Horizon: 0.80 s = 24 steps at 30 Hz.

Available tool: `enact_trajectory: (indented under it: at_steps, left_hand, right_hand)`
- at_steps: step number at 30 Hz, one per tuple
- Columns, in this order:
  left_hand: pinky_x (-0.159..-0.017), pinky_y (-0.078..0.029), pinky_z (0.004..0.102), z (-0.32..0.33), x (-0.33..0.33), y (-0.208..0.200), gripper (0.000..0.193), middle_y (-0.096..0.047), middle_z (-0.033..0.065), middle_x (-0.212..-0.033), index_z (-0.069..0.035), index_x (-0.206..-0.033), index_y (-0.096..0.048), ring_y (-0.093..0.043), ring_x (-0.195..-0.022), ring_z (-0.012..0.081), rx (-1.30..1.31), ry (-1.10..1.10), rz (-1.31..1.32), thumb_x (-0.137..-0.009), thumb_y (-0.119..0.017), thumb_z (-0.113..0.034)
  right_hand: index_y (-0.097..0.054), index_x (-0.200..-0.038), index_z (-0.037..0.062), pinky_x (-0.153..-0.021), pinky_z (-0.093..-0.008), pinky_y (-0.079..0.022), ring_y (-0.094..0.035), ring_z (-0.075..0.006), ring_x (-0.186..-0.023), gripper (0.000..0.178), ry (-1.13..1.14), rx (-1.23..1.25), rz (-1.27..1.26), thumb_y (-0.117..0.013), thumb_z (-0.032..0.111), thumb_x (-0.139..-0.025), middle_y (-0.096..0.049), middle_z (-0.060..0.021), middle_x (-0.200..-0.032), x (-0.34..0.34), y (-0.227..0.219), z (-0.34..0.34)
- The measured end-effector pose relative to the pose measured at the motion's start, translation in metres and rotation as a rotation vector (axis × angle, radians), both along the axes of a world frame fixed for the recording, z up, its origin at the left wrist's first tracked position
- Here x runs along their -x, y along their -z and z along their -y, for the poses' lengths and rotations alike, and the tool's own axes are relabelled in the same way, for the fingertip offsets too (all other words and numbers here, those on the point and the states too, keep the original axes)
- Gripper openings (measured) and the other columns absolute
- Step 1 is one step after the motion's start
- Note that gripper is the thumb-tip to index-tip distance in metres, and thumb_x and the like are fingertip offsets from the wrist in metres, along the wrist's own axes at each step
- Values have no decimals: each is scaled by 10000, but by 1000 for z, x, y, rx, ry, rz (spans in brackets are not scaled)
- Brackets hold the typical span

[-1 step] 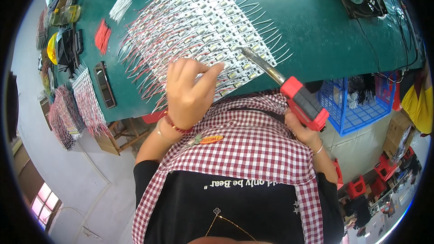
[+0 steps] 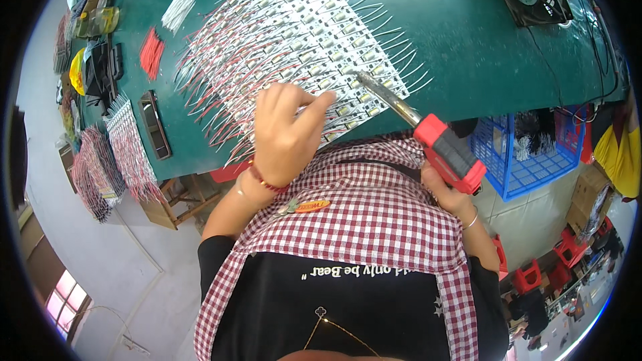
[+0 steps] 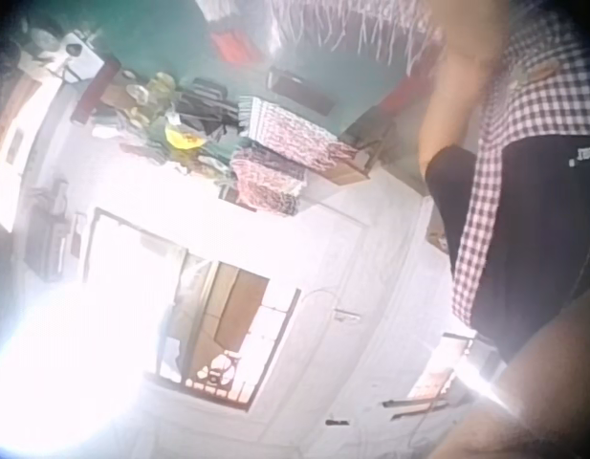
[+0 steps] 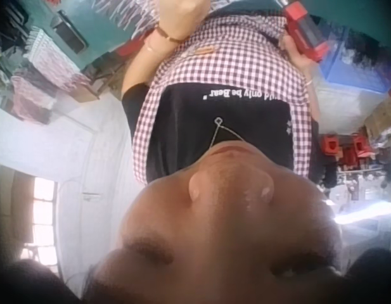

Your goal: The person uses a soldering iron to attach red and white wires to a large LED panel on a green workbench. They repeatedly pick up wires, position them on the panel, and apply the soldering iron to secure the connections.

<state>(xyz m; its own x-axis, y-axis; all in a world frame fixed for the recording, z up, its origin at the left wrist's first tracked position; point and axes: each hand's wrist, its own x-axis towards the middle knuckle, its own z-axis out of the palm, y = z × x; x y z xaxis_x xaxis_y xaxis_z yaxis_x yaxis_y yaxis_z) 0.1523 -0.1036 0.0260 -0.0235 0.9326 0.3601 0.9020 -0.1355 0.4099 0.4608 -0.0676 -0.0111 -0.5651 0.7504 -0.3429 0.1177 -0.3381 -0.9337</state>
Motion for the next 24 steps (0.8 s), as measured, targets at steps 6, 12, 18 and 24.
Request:
enact_trajectory:
  at_steps: [6,12,18,24]
  left_hand:
    - [-638,-362,345,-2,-9,31,241,-441,52,-745,-37,-916,-658,-458,-715,218,0,15,63,-685,-605,5]
    - [-638,-363,346,-1,-10,32,246,-437,60,-750,-30,-931,-660,-456,-722,224,9,-3,44,-693,-609,1]
    - [-642,-365,349,-2,-11,31,231,-433,65,-758,-25,-931,-657,-456,-729,230,5,-3,46,-705,-609,-6]
    - [-636,-373,336,-2,-11,33,249,-447,34,-729,-79,-928,-671,-471,-703,202,-3,-14,10,-698,-652,17]
  right_hand:
    - [-627,-960,6,-655,-291,-469,-572,-124,-718,111,-29,-16,100,-650,54,-863,-614,-32,-812,-9,4,8]
    - [-632,-941,5,-622,-292,-462,-586,-137,-711,126,-119,-163,159,-671,70,-840,-631,-42,-837,-14,12,8]
    - [-634,-923,5,-605,-301,-461,-594,-148,-706,117,-162,-212,237,-663,74,-833,-635,-59,-829,-16,13,5]
    - [-636,-942,-6,-636,-291,-467,-595,-143,-716,132,-114,-72,117,-653,82,-845,-632,-62,-809,-21,15,9]
